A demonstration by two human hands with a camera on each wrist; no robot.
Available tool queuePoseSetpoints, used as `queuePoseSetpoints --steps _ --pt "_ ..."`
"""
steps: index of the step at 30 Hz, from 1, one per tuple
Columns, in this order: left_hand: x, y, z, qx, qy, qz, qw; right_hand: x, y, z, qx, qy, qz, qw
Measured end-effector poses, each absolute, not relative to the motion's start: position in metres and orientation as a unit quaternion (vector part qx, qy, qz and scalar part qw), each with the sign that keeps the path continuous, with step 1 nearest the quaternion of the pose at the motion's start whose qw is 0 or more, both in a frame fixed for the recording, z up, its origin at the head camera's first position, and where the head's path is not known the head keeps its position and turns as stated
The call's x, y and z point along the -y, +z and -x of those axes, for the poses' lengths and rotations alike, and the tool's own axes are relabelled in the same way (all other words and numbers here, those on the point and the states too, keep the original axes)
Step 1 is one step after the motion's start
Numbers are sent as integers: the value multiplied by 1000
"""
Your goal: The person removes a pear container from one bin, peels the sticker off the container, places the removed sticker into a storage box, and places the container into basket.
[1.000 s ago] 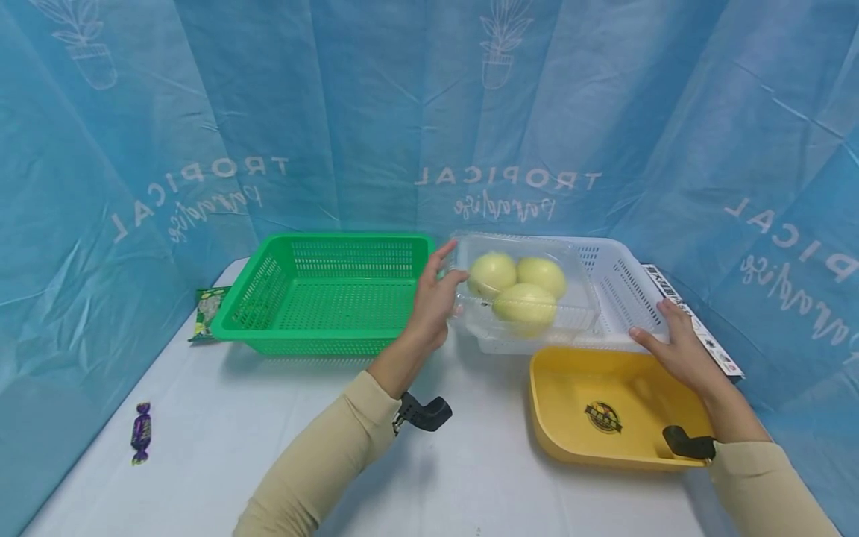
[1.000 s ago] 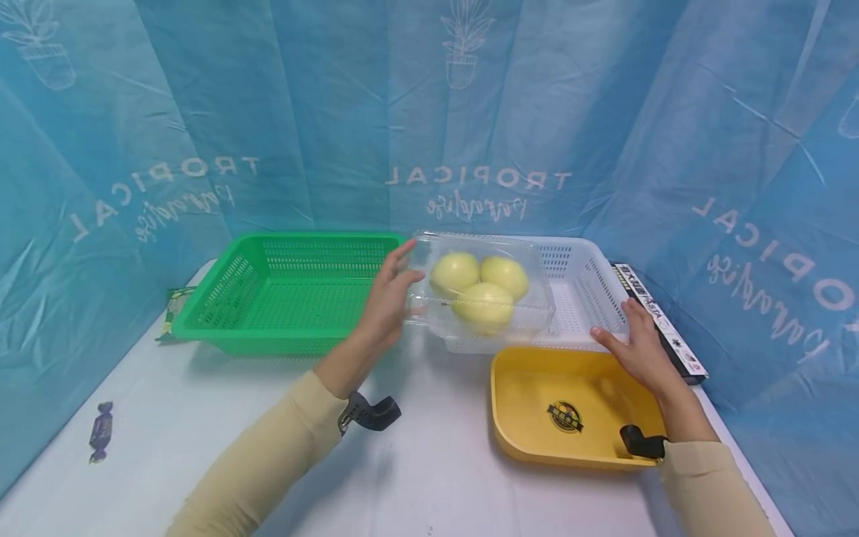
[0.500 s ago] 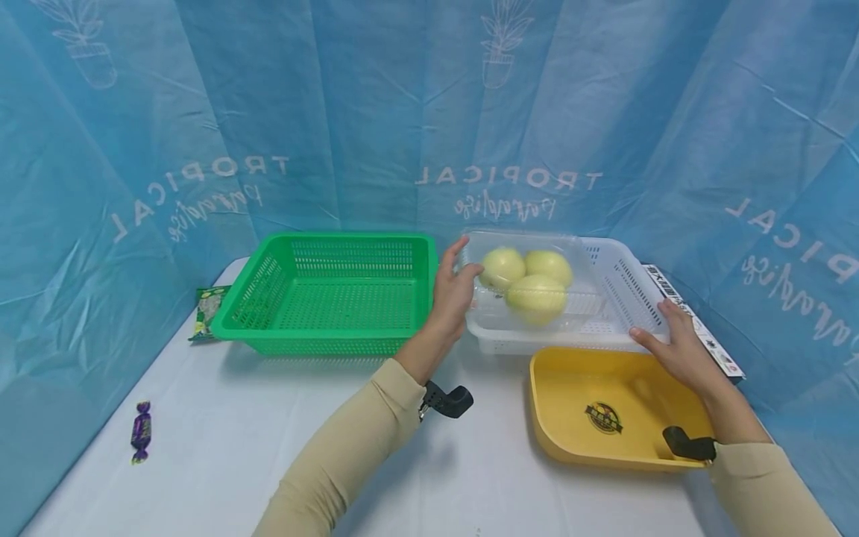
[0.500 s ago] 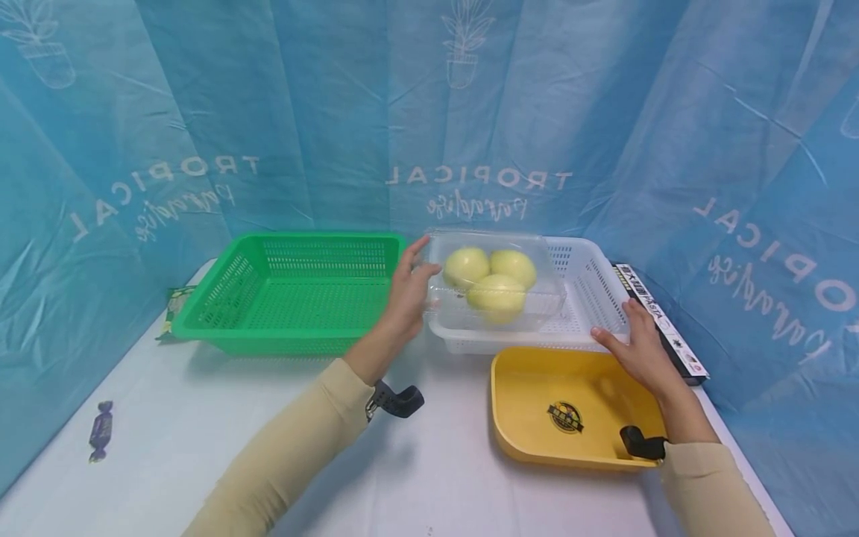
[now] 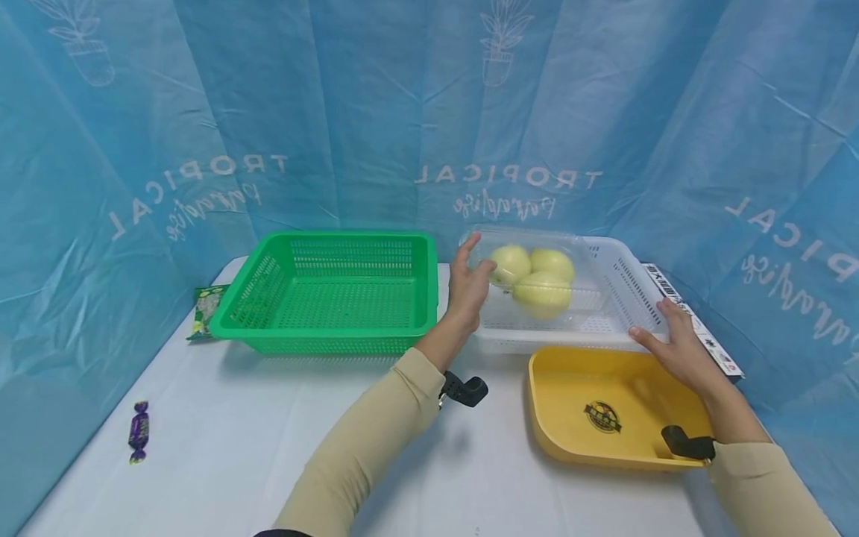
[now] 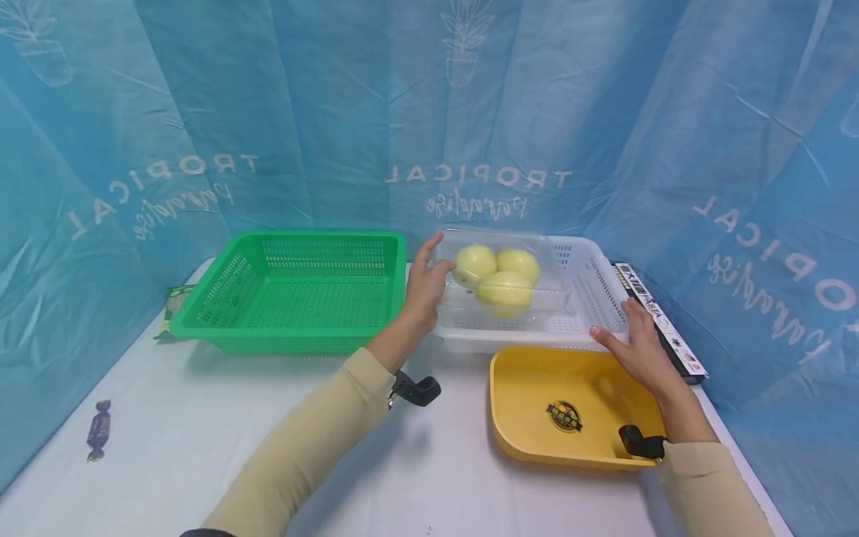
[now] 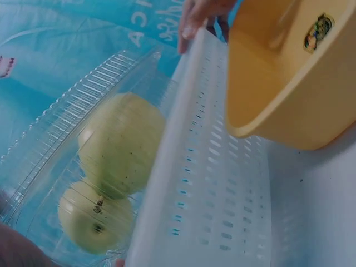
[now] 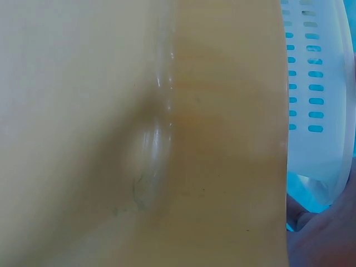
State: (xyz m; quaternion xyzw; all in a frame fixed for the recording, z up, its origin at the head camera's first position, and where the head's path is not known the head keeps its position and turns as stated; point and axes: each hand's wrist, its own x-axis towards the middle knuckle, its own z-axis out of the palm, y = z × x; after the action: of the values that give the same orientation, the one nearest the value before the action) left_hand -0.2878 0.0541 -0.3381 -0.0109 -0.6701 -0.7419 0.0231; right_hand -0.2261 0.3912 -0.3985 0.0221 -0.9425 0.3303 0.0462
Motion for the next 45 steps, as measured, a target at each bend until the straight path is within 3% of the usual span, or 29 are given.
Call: queuePoseSetpoints --steps 17,45 --pt "-79 -353 299 699 -713 26 48 -393 -400 227 940 335 -28 51" --pt "-96 -369 306 742 -668 35 42 -393 -400 227 942 329 -26 54"
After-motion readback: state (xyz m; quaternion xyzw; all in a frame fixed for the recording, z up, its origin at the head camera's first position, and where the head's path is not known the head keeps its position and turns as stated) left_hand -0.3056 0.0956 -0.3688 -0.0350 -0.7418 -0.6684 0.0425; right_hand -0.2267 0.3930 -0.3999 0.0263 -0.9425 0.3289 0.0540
